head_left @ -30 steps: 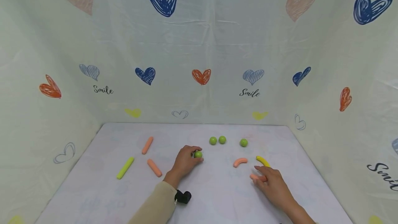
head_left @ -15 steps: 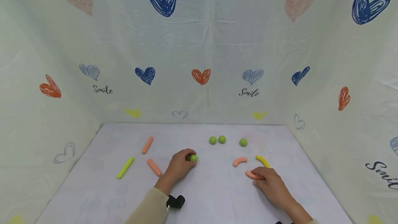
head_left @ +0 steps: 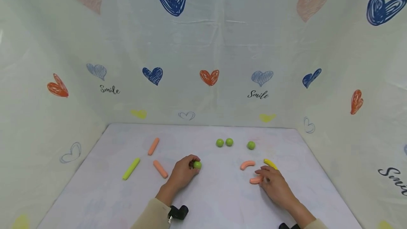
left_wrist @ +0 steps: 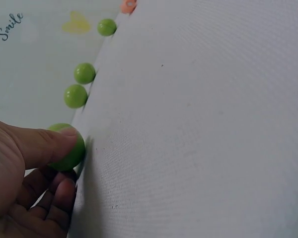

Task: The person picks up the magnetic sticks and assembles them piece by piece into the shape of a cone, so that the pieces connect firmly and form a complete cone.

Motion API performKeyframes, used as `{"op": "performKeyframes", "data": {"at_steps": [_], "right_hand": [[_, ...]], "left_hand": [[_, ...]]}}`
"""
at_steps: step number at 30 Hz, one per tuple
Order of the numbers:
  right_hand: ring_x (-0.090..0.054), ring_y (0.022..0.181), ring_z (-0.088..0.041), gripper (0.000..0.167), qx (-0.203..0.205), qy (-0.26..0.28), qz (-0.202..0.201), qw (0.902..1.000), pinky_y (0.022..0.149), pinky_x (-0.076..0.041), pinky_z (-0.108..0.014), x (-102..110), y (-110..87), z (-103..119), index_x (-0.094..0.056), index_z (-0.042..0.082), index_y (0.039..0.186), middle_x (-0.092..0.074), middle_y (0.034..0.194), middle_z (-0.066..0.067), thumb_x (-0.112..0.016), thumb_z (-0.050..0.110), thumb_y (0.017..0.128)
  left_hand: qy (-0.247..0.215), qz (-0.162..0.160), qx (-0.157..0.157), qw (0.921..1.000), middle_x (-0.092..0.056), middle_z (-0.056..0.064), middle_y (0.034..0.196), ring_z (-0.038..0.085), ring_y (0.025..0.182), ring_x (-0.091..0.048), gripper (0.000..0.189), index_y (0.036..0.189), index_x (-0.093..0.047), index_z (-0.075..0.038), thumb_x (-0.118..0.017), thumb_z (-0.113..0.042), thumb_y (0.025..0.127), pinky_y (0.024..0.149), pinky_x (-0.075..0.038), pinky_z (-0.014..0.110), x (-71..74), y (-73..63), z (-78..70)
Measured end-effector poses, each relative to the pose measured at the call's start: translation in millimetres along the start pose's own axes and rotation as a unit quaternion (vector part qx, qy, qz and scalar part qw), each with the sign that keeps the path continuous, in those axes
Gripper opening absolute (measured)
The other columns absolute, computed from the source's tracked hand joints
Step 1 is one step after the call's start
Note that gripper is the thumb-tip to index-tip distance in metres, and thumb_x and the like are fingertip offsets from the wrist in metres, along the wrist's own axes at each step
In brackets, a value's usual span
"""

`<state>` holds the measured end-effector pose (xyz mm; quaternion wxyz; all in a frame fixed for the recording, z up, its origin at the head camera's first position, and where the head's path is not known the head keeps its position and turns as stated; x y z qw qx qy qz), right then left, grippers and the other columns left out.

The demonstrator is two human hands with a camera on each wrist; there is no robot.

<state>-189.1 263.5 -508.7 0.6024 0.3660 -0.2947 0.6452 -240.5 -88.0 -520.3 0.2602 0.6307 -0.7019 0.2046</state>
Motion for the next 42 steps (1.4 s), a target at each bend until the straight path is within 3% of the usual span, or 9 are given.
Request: {"op": "performKeyframes", "data": {"at_steps": [5,8,10,12,19,27,33,37,42], "right_hand": [[-0.056,0.129,-0.042,0.056,-0.044,0.004,-0.001,0.999,0.103,-0.049,-0.06,-3,0.7,1,-0.062,-0.001,0.138,-0.063,0.138,-0.021,-0.081,0.023,0.091],[-0.057,0.126,-0.038,0.075,-0.063,0.006,0.002,0.998,0.104,-0.048,-0.059,-7,2.6,2,-0.06,-0.004,0.14,-0.065,0.131,-0.017,-0.086,0.042,0.087],[-0.057,0.127,-0.039,0.079,-0.062,0.005,0.001,0.9981,0.105,-0.047,-0.059,-10,4.3,4,-0.061,-0.004,0.138,-0.066,0.128,-0.016,-0.089,0.045,0.084],[-0.056,0.131,-0.04,0.075,-0.056,-0.001,-0.002,0.9985,0.108,-0.046,-0.06,-12,5.3,6,-0.064,-0.004,0.134,-0.067,0.129,-0.017,-0.09,0.044,0.082],[-0.057,0.106,-0.023,0.053,-0.047,-0.02,-0.003,0.9987,0.094,-0.05,-0.046,-13,7.5,12,-0.071,0.001,0.119,-0.067,0.112,-0.005,-0.092,0.033,0.081],[-0.056,0.133,-0.04,0.058,-0.019,0.008,0.013,0.9997,0.11,-0.046,-0.06,-12,6.8,18,-0.067,-0.002,0.133,-0.067,0.137,-0.017,-0.088,0.021,0.085],[-0.061,0.126,-0.034,0.06,-0.016,0.013,0.017,0.9996,0.109,-0.048,-0.059,-12,5.5,17,-0.063,0.0,0.14,-0.07,0.131,-0.014,-0.081,0.014,0.084],[-0.062,0.121,-0.028,0.059,-0.009,0.016,0.026,0.9995,0.106,-0.049,-0.056,-11,4.5,15,-0.064,0.004,0.139,-0.07,0.128,-0.01,-0.081,0.011,0.083],[-0.058,0.134,-0.037,0.061,-0.011,0.035,0.055,0.9978,0.11,-0.046,-0.06,-11,3.6,14,-0.063,0.005,0.143,-0.065,0.141,-0.016,-0.08,0.009,0.084]], "left_hand": [[-0.011,0.005,-0.001,0.9999,-0.069,0.001,0.11,0.017,0.098,-0.06,0.029,0.119,-0.071,-0.014,-0.079,-0.005,0.092,0.087,-0.054,0.038,-0.4,-0.7,1.6],[-0.013,0.008,0.0,0.9999,-0.07,0.002,0.112,0.018,0.099,-0.06,0.029,0.119,-0.07,-0.014,-0.078,-0.005,0.092,0.088,-0.054,0.04,0.6,-1.4,2.1],[-0.017,0.011,0.001,0.9998,-0.07,0.002,0.113,0.018,0.101,-0.061,0.03,0.119,-0.07,-0.015,-0.078,-0.005,0.092,0.09,-0.055,0.041,1.4,-2.2,1.8],[-0.019,0.014,0.001,0.9997,-0.07,0.002,0.114,0.019,0.102,-0.061,0.03,0.119,-0.07,-0.015,-0.078,-0.004,0.092,0.09,-0.055,0.042,2.4,-2.9,1.3],[-0.028,0.027,0.0,0.9992,-0.071,0.003,0.118,0.02,0.106,-0.064,0.031,0.118,-0.07,-0.017,-0.078,-0.003,0.091,0.094,-0.056,0.043,4.5,-2.7,1.2],[-0.04,0.031,-0.007,0.9987,-0.072,0.004,0.116,0.019,0.104,-0.066,0.031,0.117,-0.069,-0.015,-0.082,-0.008,0.09,0.093,-0.056,0.043,8.3,-3.9,3.0],[-0.041,0.02,-0.003,0.9989,-0.071,0.004,0.112,0.016,0.098,-0.064,0.032,0.117,-0.068,-0.012,-0.083,-0.008,0.089,0.086,-0.057,0.038,8.3,-3.6,4.7],[-0.047,0.015,0.0,0.9988,-0.07,0.007,0.118,0.019,0.104,-0.066,0.036,0.124,-0.07,-0.009,-0.082,-0.006,0.09,0.089,-0.058,0.038,7.4,-4.2,7.2],[-0.049,0.013,0.006,0.9987,-0.064,0.009,0.123,0.02,0.108,-0.066,0.034,0.124,-0.073,-0.01,-0.08,-0.006,0.091,0.092,-0.059,0.036,6.4,-4.2,9.2]]}}
Point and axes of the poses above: each hand's wrist, its own y-axis towards the middle knuckle, its own x-axis out of the back of the hand, z = x × y, the point moved 3 cm from there along y, towards the middle knuckle
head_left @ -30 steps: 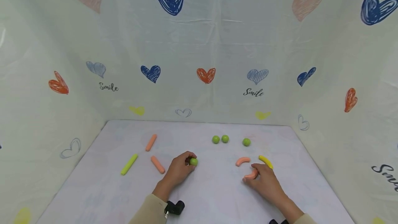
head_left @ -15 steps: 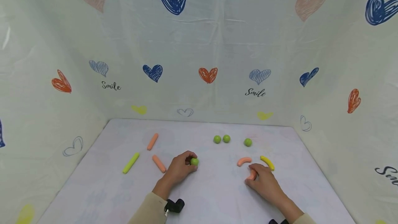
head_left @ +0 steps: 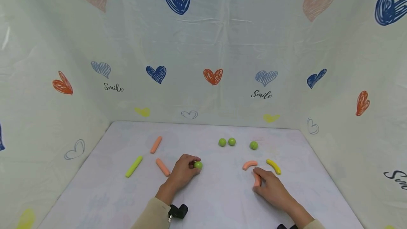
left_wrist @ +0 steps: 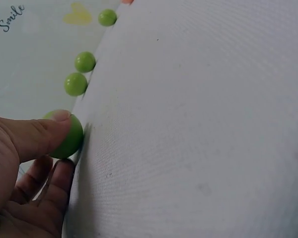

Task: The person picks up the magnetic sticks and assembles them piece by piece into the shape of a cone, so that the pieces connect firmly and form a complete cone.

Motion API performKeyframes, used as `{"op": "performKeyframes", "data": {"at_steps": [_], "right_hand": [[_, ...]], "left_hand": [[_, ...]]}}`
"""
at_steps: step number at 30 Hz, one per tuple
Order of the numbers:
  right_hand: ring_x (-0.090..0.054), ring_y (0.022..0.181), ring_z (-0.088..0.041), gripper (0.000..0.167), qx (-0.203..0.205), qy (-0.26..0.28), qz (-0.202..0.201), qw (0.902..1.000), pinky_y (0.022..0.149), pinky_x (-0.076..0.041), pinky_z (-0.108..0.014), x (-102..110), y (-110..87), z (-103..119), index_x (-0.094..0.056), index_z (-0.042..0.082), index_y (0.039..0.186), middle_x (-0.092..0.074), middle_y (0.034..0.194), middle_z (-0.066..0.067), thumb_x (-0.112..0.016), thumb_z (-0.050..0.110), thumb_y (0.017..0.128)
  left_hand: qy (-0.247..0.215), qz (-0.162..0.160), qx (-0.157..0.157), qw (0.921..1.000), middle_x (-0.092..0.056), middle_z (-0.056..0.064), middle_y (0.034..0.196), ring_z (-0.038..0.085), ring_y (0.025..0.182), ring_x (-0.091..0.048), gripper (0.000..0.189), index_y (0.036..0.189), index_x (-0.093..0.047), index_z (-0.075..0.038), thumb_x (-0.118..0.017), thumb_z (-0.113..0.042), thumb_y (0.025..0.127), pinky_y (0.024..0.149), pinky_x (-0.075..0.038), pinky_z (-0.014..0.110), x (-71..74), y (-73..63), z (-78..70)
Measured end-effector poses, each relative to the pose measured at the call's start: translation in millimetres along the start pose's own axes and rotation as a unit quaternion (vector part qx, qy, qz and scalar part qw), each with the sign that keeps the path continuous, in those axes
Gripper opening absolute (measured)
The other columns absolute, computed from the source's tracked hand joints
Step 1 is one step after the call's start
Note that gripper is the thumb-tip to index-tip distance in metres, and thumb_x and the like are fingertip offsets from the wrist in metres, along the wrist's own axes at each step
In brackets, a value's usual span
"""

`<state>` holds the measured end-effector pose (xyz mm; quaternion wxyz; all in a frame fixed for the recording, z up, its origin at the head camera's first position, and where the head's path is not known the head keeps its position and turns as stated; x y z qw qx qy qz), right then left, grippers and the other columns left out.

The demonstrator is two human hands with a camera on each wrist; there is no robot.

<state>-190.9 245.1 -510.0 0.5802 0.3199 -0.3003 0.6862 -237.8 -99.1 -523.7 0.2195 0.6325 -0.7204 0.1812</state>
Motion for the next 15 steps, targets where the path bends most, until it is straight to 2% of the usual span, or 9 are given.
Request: {"op": "performKeyframes", "data": {"at_steps": [6,9,12,15], "right_hand": [[-0.051,0.144,-0.04,0.061,-0.016,0.025,0.028,0.9992,0.115,-0.042,-0.061,0.7,-1.8,-1.0,-0.059,0.008,0.148,-0.059,0.151,-0.016,-0.079,0.014,0.091],[-0.058,0.134,-0.033,0.061,-0.043,0.03,0.013,0.9986,0.108,-0.049,-0.055,2.1,-1.3,-2.8,-0.06,0.008,0.146,-0.062,0.145,-0.012,-0.082,0.028,0.092],[-0.062,0.116,-0.023,0.062,-0.073,0.023,-0.009,0.997,0.094,-0.054,-0.045,2.0,2.0,-4.5,-0.063,0.006,0.138,-0.066,0.131,-0.007,-0.083,0.04,0.091],[-0.06,0.103,-0.019,0.055,-0.09,0.016,-0.02,0.9957,0.084,-0.052,-0.037,0.0,6.2,-6.0,-0.066,0.004,0.129,-0.067,0.119,-0.005,-0.083,0.038,0.09]], "left_hand": [[0.002,0.001,-0.016,0.9999,-0.065,0.008,0.122,0.02,0.108,-0.066,0.034,0.124,-0.073,-0.009,-0.08,-0.005,0.091,0.091,-0.059,0.036,1.2,-1.3,-0.3],[0.001,0.002,-0.025,0.9997,-0.066,0.009,0.122,0.02,0.108,-0.066,0.034,0.125,-0.072,-0.008,-0.08,-0.005,0.091,0.09,-0.058,0.036,1.4,-1.6,-0.4],[-0.002,0.004,-0.024,0.9997,-0.066,0.009,0.123,0.021,0.109,-0.066,0.034,0.125,-0.072,-0.008,-0.079,-0.005,0.092,0.091,-0.058,0.037,1.1,-2.5,-1.0],[-0.002,0.004,-0.024,0.9997,-0.066,0.009,0.123,0.021,0.109,-0.066,0.034,0.125,-0.072,-0.008,-0.079,-0.005,0.092,0.091,-0.058,0.037,0.9,-3.0,-1.2]]}}
Point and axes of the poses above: each hand's wrist, its own y-axis towards the middle knuckle, its own x-axis out of the back of the hand, z = x × y, the point moved 3 cm from there along y, towards the middle knuckle
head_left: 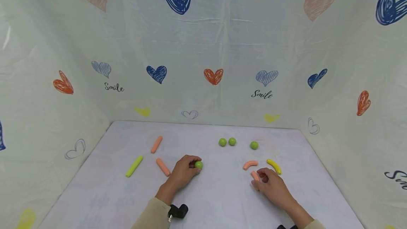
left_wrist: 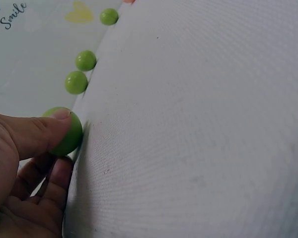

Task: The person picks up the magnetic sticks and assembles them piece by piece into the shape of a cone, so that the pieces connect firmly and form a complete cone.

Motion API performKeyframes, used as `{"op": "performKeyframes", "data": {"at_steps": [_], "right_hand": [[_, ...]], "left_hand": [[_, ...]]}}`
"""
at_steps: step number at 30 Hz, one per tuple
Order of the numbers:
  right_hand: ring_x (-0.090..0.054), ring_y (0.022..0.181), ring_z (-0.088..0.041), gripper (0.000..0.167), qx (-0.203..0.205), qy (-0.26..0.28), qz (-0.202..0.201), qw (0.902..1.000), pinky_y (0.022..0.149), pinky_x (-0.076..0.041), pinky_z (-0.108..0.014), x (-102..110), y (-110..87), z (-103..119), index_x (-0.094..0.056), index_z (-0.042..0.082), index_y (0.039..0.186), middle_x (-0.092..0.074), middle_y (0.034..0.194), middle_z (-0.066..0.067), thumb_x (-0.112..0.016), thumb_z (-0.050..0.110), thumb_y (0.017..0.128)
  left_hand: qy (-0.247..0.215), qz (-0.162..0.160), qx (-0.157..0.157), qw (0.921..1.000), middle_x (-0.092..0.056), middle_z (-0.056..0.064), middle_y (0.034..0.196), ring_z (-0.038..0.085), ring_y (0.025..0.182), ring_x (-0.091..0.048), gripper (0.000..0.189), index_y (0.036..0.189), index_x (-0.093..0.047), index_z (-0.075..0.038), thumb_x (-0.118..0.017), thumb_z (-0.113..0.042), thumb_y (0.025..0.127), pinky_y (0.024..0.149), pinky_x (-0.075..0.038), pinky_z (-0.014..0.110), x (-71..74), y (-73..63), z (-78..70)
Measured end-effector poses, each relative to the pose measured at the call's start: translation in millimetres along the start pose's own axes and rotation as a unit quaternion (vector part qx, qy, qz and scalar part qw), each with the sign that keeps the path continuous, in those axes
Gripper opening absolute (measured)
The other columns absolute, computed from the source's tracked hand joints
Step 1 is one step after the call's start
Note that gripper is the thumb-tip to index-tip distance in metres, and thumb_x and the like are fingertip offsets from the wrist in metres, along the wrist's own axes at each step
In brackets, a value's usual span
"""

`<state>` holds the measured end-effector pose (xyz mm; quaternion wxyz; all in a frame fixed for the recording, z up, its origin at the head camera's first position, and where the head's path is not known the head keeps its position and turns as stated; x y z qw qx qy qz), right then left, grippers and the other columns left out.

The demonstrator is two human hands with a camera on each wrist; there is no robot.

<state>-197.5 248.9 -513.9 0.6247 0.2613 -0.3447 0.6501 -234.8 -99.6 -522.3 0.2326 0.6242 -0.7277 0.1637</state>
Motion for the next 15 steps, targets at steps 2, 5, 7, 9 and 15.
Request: {"op": "performKeyframes", "data": {"at_steps": [2,5,7,9,15], "right_hand": [[-0.058,0.099,-0.017,0.049,-0.004,0.002,-0.001,1.0,0.081,-0.05,-0.035,-2.0,2.5,-0.5,-0.067,0.005,0.126,-0.067,0.111,-0.002,-0.084,0.033,0.09],[-0.057,0.096,-0.016,0.041,-0.005,0.01,0.002,0.9999,0.079,-0.048,-0.032,-4.2,4.7,-1.0,-0.068,0.008,0.123,-0.067,0.106,0.001,-0.084,0.027,0.09],[-0.057,0.095,-0.016,0.038,-0.005,0.011,0.002,0.9999,0.079,-0.048,-0.032,-4.8,5.3,-1.2,-0.069,0.009,0.122,-0.068,0.105,0.002,-0.083,0.025,0.09],[-0.058,0.095,-0.016,0.035,-0.008,0.011,-0.001,0.9999,0.079,-0.049,-0.032,-4.5,5.4,-1.2,-0.07,0.009,0.12,-0.069,0.104,0.001,-0.081,0.023,0.091],[-0.061,0.092,-0.016,0.028,-0.013,0.003,-0.02,0.9997,0.077,-0.052,-0.033,-3.6,5.9,-1.1,-0.072,0.007,0.114,-0.071,0.102,-0.001,-0.08,0.021,0.092]], "left_hand": [[0.0,-0.001,0.001,1.0,-0.066,0.009,0.123,0.021,0.109,-0.066,0.034,0.125,-0.072,-0.009,-0.079,-0.004,0.092,0.092,-0.058,0.037,-0.1,0.2,0.3],[0.001,-0.001,-0.003,1.0,-0.066,0.009,0.123,0.021,0.109,-0.066,0.033,0.125,-0.071,-0.008,-0.079,-0.004,0.092,0.091,-0.058,0.036,0.0,0.8,0.5],[-0.001,-0.001,-0.004,1.0,-0.066,0.008,0.123,0.021,0.109,-0.067,0.034,0.125,-0.071,-0.009,-0.078,-0.004,0.092,0.092,-0.058,0.036,-0.1,0.9,0.8],[-0.003,0.001,-0.005,1.0,-0.067,0.008,0.124,0.021,0.11,-0.067,0.034,0.126,-0.071,-0.009,-0.078,-0.004,0.093,0.092,-0.058,0.036,-0.4,0.9,1.5],[-0.013,0.003,0.003,0.9999,-0.07,0.008,0.127,0.024,0.115,-0.068,0.036,0.128,-0.071,-0.01,-0.078,-0.005,0.093,0.096,-0.058,0.041,-1.3,0.3,4.7]]}}
Point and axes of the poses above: each hand's wrist, its own y-axis towards the middle knuckle, its own x-axis out of the back of the hand, z = x × y, the point moved 3 cm from there along y, towards the middle knuckle
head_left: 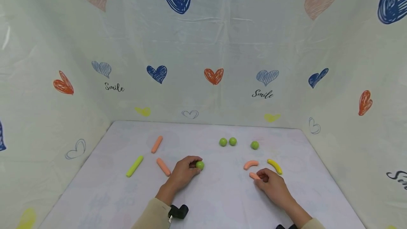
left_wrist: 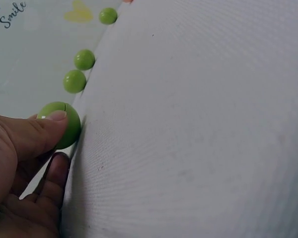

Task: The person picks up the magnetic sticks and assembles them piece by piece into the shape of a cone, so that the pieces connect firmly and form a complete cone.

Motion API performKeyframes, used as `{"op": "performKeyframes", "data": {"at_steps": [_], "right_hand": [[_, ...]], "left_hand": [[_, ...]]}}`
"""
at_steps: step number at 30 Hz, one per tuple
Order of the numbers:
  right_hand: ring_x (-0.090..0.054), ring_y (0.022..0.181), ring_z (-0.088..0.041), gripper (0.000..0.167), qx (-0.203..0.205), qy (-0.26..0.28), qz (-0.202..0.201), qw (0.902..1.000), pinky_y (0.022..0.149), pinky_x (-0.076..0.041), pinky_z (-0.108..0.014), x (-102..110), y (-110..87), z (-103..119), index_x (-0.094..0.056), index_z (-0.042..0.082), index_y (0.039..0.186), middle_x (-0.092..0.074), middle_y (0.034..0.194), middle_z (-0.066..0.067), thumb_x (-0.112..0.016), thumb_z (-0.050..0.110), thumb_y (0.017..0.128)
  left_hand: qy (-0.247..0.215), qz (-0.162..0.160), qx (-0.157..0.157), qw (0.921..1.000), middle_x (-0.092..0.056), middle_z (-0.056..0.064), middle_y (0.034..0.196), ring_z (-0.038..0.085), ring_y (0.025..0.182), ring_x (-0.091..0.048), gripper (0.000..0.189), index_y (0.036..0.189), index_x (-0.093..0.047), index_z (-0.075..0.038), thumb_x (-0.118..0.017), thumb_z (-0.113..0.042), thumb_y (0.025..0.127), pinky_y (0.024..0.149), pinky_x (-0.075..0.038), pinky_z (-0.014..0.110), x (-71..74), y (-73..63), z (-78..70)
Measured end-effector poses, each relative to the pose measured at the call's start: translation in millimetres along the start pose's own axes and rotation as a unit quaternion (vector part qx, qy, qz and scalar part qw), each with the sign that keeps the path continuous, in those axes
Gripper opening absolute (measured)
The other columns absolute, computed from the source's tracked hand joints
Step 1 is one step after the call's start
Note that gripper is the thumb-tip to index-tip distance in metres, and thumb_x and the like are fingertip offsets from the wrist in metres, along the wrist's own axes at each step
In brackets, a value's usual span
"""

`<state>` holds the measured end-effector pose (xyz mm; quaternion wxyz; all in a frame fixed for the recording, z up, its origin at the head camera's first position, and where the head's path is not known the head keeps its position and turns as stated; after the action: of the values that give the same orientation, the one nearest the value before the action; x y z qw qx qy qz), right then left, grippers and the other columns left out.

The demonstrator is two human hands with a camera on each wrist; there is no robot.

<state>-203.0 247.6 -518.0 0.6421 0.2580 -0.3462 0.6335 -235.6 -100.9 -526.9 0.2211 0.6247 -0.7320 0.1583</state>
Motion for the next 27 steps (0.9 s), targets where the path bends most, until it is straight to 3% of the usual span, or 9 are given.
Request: {"op": "performKeyframes", "data": {"at_steps": [15,23,27], "right_hand": [[-0.057,0.081,-0.014,0.018,0.017,-0.01,-0.02,0.9996,0.067,-0.048,-0.027,-2.4,1.1,1.4,-0.073,0.007,0.104,-0.068,0.09,0.001,-0.079,0.02,0.093],[-0.058,0.08,-0.013,0.02,0.017,-0.004,-0.019,0.9997,0.066,-0.048,-0.026,-2.4,1.4,1.4,-0.073,0.007,0.104,-0.068,0.09,0.001,-0.079,0.023,0.096],[-0.058,0.08,-0.013,0.022,0.017,-0.001,-0.02,0.9997,0.066,-0.048,-0.027,-1.5,1.3,3.0,-0.073,0.006,0.105,-0.069,0.091,0.001,-0.079,0.025,0.096]], "left_hand": [[0.0,0.003,0.0,1.0,-0.07,0.006,0.128,0.022,0.114,-0.067,0.038,0.131,-0.071,-0.012,-0.079,-0.009,0.093,0.094,-0.056,0.04,-0.3,-0.4,1.2],[0.035,-0.017,0.002,0.9992,-0.07,0.002,0.122,0.016,0.103,-0.06,0.035,0.126,-0.074,-0.018,-0.081,-0.013,0.093,0.088,-0.054,0.036,-6.2,2.3,-2.9],[0.048,-0.017,0.0,0.9987,-0.07,0.004,0.124,0.019,0.105,-0.062,0.038,0.13,-0.072,-0.017,-0.081,-0.012,0.093,0.091,-0.055,0.04,-8.6,3.3,-4.0]]}}
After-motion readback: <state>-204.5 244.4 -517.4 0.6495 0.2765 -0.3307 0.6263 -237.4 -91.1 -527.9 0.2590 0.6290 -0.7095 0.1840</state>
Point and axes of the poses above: each hand's wrist, its own y-axis towards the middle knuckle, its own x-axis out of the back of the hand, z = x × y, the point moved 3 cm from there along y, towards the middle knuckle
